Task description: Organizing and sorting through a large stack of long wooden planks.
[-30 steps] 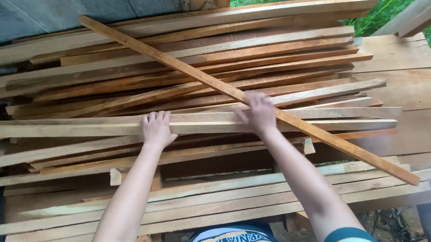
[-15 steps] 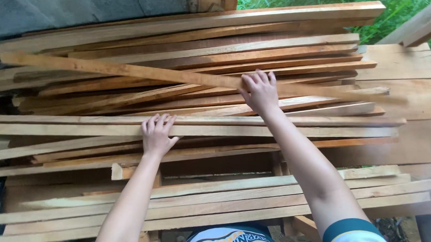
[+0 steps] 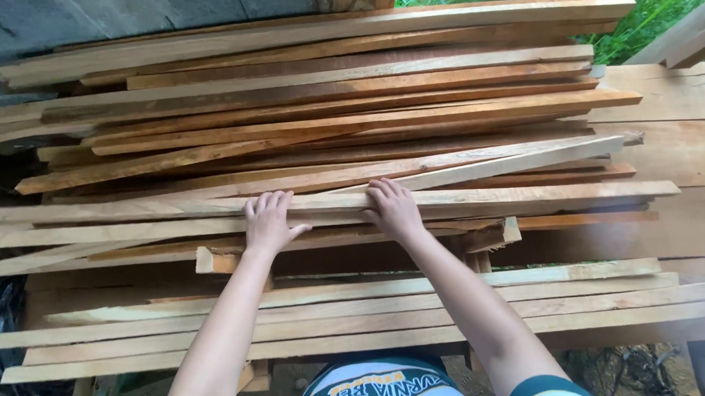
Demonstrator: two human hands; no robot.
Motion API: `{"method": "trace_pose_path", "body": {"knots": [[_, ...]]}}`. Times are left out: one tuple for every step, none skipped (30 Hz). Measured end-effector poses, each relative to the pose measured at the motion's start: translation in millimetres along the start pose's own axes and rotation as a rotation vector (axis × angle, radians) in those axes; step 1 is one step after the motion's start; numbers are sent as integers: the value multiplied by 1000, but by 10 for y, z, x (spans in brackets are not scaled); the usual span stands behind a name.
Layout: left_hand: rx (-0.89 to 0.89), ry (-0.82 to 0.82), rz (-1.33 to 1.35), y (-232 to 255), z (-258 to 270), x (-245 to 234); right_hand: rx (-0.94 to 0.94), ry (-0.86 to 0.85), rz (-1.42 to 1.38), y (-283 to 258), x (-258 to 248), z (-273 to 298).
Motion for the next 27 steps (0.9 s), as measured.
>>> {"method": "trace_pose_path", "body": {"knots": [[3, 1, 0, -69, -27, 52, 2, 1, 1, 31, 32, -4], [13, 25, 17, -129, -56, 85, -3, -46, -14, 58, 109, -9], [24, 52, 35, -178, -107, 102, -10, -91, -27, 102, 166, -28], [28, 56, 36, -266, -196, 173, -8, -87, -23, 219, 161, 14], [6, 7, -2, -409, -242, 300, -35, -77, 15, 274, 171, 58], [-16, -42, -41, -561, -286, 434, -63, -67, 52, 327, 193, 100], [-20, -53, -40, -504, -283, 287, -63, -77, 46, 383, 177, 107], [40, -51, -30, -386, -283, 141, -57, -45, 77, 449, 134, 117], [101, -51, -21, -260, -252, 12, -50, -15, 106, 509, 102, 167], [98, -65, -19, -270, -181, 22, -50, -27, 98, 493, -43, 183], [178, 65, 32, -171, -175, -111, -71, 52, 82, 507, -303, 177], [256, 196, 85, -76, -152, -254, -91, 132, 65, 527, -571, 172], [262, 191, 92, -15, -102, -360, -84, 125, 69, 531, -751, 207], [339, 259, 157, 94, -18, -547, -81, 100, 32, 532, -924, 237], [409, 335, 217, 152, 66, -765, -87, 83, -6, 508, -1097, 212], [408, 338, 219, 239, 172, -844, -89, 83, -4, 402, -1284, 259], [436, 333, 211, 331, 272, -937, -20, -58, 24, 347, -1343, 279], [463, 328, 203, 420, 374, -1026, 49, -199, 51, 295, -1402, 322], [464, 323, 204, 492, 501, -1118, 52, -203, 49, 234, -1493, 405], [451, 326, 194, 553, 624, -1211, 87, -236, 22, 200, -1555, 496], [436, 333, 184, 613, 728, -1319, 119, -266, -3, 173, -1632, 562], [436, 333, 185, 633, 845, -1280, 119, -267, -2, 54, -1717, 707], [410, 273, 198, 624, 934, -1200, 190, -316, -56, -18, -1756, 853], [384, 213, 210, 615, 1025, -1119, 261, -365, -110, -93, -1793, 1006], [381, 210, 209, 620, 1161, -1049, 259, -367, -114, -80, -1664, 1125], [357, 147, 219, 615, 1279, -927, 268, -383, -117, -56, -1523, 1251], [338, 84, 229, 617, 1381, -809, 283, -395, -119, -25, -1387, 1381]]}}
Point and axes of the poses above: each hand's wrist, its own z-axis away from the middle knuckle, its own x-axis out of the palm, y = z × x, the point moved 9 cm from there along -z, towards the middle knuckle
